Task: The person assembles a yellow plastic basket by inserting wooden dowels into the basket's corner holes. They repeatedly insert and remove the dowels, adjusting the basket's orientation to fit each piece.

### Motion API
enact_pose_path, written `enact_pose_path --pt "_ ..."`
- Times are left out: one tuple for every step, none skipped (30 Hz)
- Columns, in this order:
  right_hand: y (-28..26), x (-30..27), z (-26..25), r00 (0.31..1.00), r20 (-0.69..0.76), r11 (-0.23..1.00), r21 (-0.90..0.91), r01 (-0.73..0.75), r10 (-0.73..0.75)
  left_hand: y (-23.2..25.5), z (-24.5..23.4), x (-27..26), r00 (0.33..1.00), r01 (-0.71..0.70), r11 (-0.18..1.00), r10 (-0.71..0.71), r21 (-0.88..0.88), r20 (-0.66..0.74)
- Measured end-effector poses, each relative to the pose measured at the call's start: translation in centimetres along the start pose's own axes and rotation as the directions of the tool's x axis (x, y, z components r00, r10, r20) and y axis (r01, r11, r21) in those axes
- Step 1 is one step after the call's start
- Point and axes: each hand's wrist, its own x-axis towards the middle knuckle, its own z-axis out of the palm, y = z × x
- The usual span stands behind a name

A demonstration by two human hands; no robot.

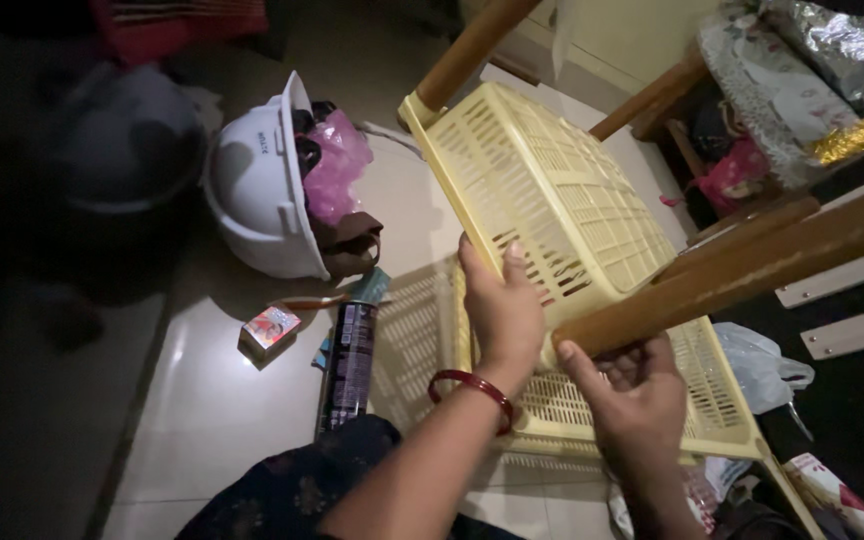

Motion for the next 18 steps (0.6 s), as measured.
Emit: enact_pose_path --pt "0.2 -0.1 0.2 1.000 -0.009 0.998 -0.051 -0.028 0.028 -0.4 -0.1 0.3 0.999 0.030 0.998 -0.031 0.049 0.012" --pt "0.4 -0.1 0.5 0.998 -0.023 0.994 -0.098 -0.055 0.053 -0.9 -0.3 0.8 1.000 -0.007 1.000 0.007 0.017 0.021" --pt "0.6 0.0 0.6 0.996 -0.038 0.986 -0.143 -0.082 0.077 -1.4 -0.6 1.4 0.999 -0.044 0.999 0.045 -0.015 0.030" --pt "0.6 0.1 0.3 0.993 -0.004 0.981 -0.155 -0.116 0.117 -2.1 -0.4 2.0 0.995 -0.079 0.996 0.081 -0.048 0.053" --pt "0.5 0.3 -0.3 0.987 0.029 0.974 -0.168 -0.150 0.157 -2.9 -0.3 2.4 0.982 -0.177 0.984 0.178 -0.032 0.058" --pt "0.4 0.9 -0.7 0.980 0.065 0.968 -0.178 -0.176 0.190 -3.7 -0.4 3.1 0.958 -0.280 0.960 0.281 -0.020 0.064" --pt "0.1 1.5 -1.3 0.977 0.132 0.980 -0.126 -0.152 0.169 -4.3 -0.6 3.7 0.922 -0.381 0.924 0.381 -0.011 0.069" --pt "-0.4 2.2 -2.6 0.971 0.197 0.990 -0.073 -0.121 0.133 -4.5 -0.9 4.5 0.917 -0.390 0.921 0.388 0.003 0.091" --pt "-0.8 2.9 -3.9 0.961 0.260 0.996 -0.019 -0.091 0.093 -4.5 -1.2 5.2 0.912 -0.399 0.917 0.395 0.017 0.112" --pt "-1.0 3.9 -5.4 0.956 0.234 0.964 -0.237 -0.118 0.174 -4.5 -1.7 5.7 0.961 -0.241 0.970 0.241 -0.017 0.137" --pt "-1.0 5.0 -7.0 0.950 0.185 0.885 -0.441 -0.148 0.251 -4.3 -2.2 6.2 0.983 -0.075 0.996 0.081 -0.042 0.168" --pt "-0.7 5.9 -8.6 0.937 0.118 0.760 -0.621 -0.189 0.330 -4.0 -2.7 6.7 0.978 -0.128 0.992 0.127 -0.007 0.167" --pt "0.1 6.9 -10.0 0.973 0.069 0.736 -0.666 -0.121 0.222 -3.6 -3.0 7.2 0.970 -0.181 0.983 0.174 0.026 0.169" --pt "1.3 7.7 -11.5 0.993 0.015 0.695 -0.716 -0.068 0.113 -3.4 -3.2 7.2 0.961 -0.226 0.972 0.213 0.058 0.178" --pt "2.9 8.6 -13.1 1.000 -0.031 0.642 -0.766 -0.024 0.001 -3.2 -3.6 7.3 0.973 -0.148 0.988 0.137 0.048 0.186" --pt "4.8 8.9 -14.8 0.986 -0.164 0.733 -0.675 -0.086 -0.035 -3.3 -3.3 7.0 0.977 -0.063 0.997 0.053 0.041 0.206" --pt "7.0 8.9 -16.3 0.953 -0.297 0.814 -0.567 -0.128 -0.058 -3.5 -2.8 6.7 0.974 0.023 0.999 -0.031 0.038 0.225" --pt "9.2 8.6 -17.4 0.907 -0.417 0.884 -0.444 -0.147 -0.059 -3.8 -2.8 6.6 0.970 0.044 0.998 -0.053 0.041 0.239"
